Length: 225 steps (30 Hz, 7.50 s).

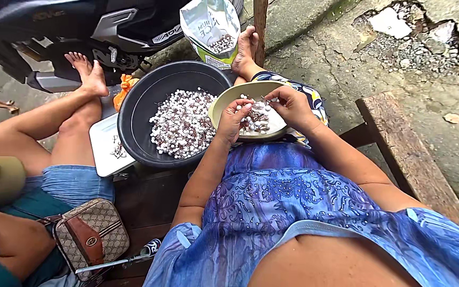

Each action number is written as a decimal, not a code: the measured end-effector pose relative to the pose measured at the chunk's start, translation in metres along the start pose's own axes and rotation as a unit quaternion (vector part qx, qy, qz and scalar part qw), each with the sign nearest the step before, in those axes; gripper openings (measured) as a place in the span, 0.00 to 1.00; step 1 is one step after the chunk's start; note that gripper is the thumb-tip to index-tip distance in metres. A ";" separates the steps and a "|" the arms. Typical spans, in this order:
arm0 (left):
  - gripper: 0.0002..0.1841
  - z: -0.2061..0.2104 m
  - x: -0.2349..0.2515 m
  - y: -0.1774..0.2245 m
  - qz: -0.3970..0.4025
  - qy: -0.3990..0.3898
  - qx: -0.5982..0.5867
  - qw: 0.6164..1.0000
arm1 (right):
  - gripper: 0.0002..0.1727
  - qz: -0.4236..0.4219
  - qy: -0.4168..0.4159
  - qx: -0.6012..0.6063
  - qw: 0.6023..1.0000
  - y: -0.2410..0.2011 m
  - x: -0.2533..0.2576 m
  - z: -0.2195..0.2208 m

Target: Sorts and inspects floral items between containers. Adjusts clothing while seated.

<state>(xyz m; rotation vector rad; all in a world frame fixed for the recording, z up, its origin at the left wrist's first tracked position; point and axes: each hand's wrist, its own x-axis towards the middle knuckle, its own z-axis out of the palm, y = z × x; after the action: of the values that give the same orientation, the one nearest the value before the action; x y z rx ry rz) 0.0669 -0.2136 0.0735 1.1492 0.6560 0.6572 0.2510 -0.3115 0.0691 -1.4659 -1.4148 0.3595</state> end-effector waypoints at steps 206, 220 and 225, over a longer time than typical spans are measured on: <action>0.10 -0.023 0.000 0.008 0.070 -0.004 0.124 0.990 | 0.13 0.000 -0.014 -0.092 0.996 -0.003 0.012 0.008; 0.16 -0.022 -0.002 0.001 0.056 -0.047 0.178 0.981 | 0.15 -0.015 0.031 -0.047 0.998 0.002 0.011 0.006; 0.17 -0.022 -0.002 0.003 0.058 -0.035 0.157 0.985 | 0.16 -0.011 -0.016 -0.025 1.000 0.002 0.006 0.008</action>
<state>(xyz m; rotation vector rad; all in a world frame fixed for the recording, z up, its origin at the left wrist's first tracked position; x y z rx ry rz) 0.0486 -0.2015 0.0703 1.5063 0.6514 0.6234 0.2470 -0.3022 0.0664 -1.4898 -1.4730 0.3371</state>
